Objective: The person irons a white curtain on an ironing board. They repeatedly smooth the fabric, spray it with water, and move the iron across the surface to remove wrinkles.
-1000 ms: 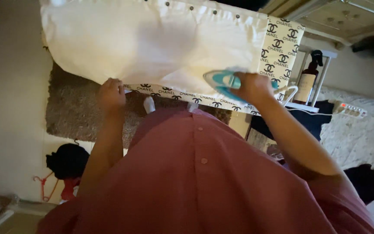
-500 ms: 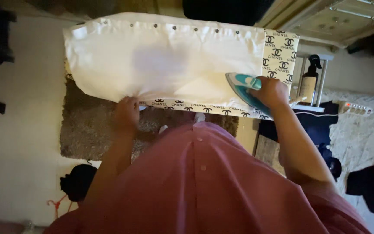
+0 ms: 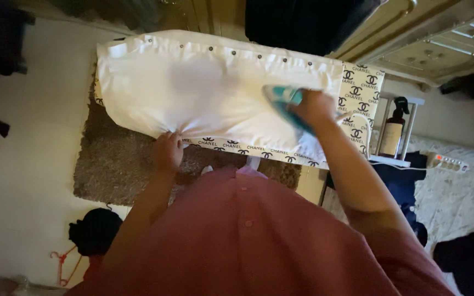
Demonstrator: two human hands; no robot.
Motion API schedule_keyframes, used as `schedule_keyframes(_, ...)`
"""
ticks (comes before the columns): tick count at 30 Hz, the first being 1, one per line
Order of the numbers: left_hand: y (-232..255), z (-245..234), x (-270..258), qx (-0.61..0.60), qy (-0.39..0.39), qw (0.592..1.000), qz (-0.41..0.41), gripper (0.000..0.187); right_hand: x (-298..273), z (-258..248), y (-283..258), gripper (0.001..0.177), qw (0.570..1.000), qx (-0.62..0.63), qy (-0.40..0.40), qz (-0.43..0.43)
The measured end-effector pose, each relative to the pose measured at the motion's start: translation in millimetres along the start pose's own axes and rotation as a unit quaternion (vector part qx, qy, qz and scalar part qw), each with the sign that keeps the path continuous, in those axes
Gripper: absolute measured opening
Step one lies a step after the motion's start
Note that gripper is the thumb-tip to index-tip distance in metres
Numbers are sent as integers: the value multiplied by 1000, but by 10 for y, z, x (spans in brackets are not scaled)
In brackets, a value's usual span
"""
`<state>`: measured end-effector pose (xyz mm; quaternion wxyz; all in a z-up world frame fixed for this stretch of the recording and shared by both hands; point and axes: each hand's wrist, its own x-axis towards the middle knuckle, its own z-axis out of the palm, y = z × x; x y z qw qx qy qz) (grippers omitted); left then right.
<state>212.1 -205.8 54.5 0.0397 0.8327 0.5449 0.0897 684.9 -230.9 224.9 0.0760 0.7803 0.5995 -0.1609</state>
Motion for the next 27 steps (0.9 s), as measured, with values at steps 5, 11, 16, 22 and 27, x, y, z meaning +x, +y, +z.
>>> schedule_keyframes(5,158,-355,12,19,13,1000,-4,9,499,-35,419,50,995,38,86,31)
schedule_keyframes(11,258,-636,99,5,-26,1000,-11,6,-439,-172,248,57,998,37,-21,37)
schedule_keyframes(16,102,-343,58,-41,-31,999,-16,19,-497,-21,419,58,994,62,-26,85)
schedule_keyframes(22,135,-271,59,23,-37,998,-43,18,705,218,624,52,984,71,67,151)
schedule_keyframes(27,199,-297,-14,12,9,999,-46,16,352,30,573,70,987,109,9,115)
